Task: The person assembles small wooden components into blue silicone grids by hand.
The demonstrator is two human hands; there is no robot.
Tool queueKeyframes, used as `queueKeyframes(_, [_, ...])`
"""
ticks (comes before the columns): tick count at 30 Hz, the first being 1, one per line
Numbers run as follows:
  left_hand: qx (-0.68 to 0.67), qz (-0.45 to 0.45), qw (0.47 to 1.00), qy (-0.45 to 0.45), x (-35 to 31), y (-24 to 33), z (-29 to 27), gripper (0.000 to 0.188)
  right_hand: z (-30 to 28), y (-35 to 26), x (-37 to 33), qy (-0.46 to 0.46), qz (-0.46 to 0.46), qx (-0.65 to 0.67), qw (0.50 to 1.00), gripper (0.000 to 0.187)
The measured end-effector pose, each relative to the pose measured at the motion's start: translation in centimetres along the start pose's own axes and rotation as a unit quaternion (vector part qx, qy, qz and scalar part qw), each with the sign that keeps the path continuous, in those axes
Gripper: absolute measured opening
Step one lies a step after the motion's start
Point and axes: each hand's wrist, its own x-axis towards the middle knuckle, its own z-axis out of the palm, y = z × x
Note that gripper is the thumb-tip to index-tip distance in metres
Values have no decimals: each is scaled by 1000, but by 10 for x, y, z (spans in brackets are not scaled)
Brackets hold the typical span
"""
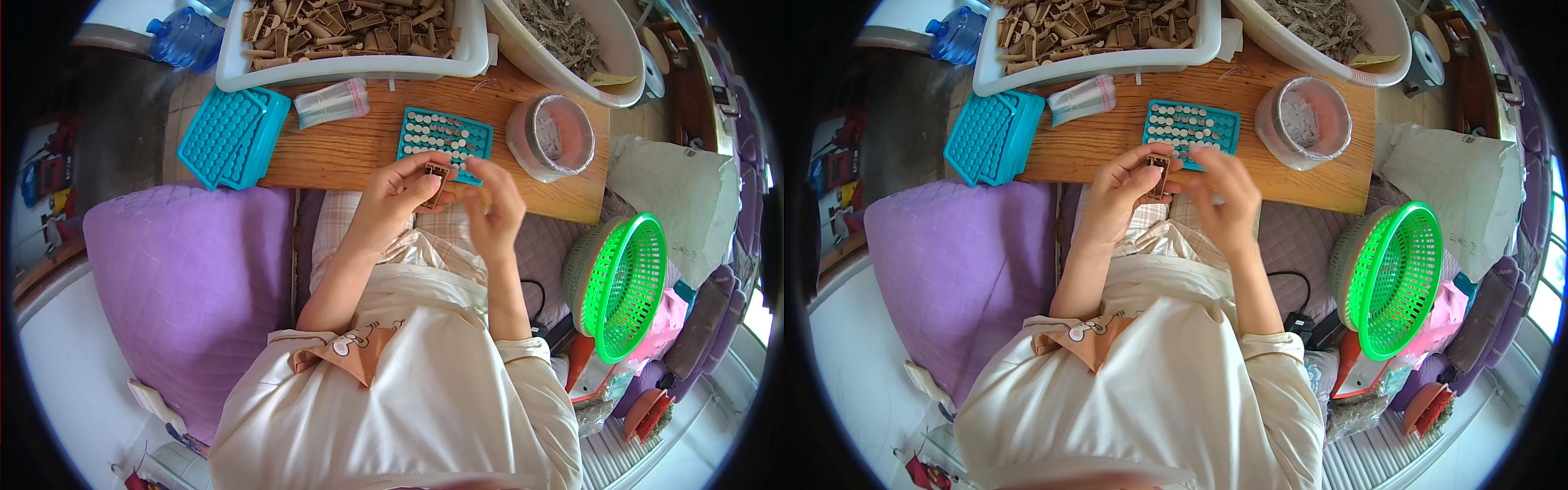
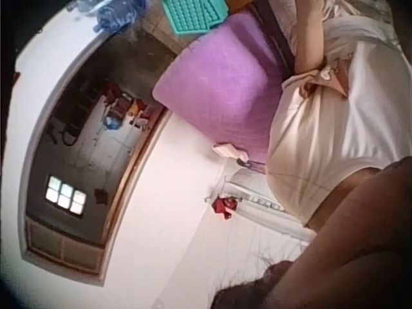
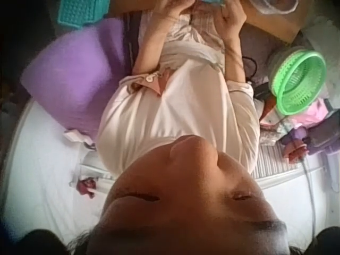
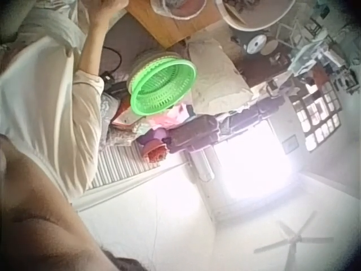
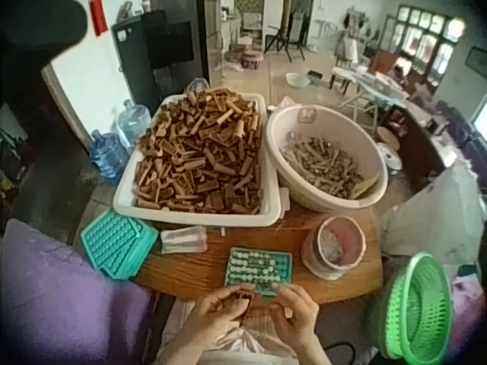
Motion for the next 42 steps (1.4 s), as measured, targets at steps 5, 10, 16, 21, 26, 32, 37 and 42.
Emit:
queueKeyframes(5, [46, 12, 999, 1, 2, 1, -5, 31, -18, 44, -13, -41, 91, -218, 971, 30])
queueKeyframes(10, [47, 8, 999, -1, 2, 2, -5, 30, -13, 58, -23, -103, 97, -253, 957, 28])
queueKeyframes(16, [47, 2, 998, -29, 1, 4, -4, 32, -9, 44, -13, -10, 186, -112, 976, 20])
queueKeyframes(21, [34, -13, 999, -38, -3, 5, 2, 33, 2, -7, 0, 109, 105, 31, 988, 19])
queueKeyframes(26, [68, 8, 997, -22, -3, 2, 4, 34, 8, -17, 3, 35, -1, -31, 999, 20])
queueKeyframes(32, [91, -14, 995, -35, -2, -5, 3, 32, 6, -9, -4, 16, -5, -40, 999, 18])
queueKeyframes(37, [34, -58, 997, -31, 3, -6, -7, 27, -4, 2, -6, -29, 76, 49, 995, 21])
queueKeyframes(42, [84, 1, 996, 4, 6, -1, -21, 24, -2, 59, 6, 23, 184, -93, 978, 21])
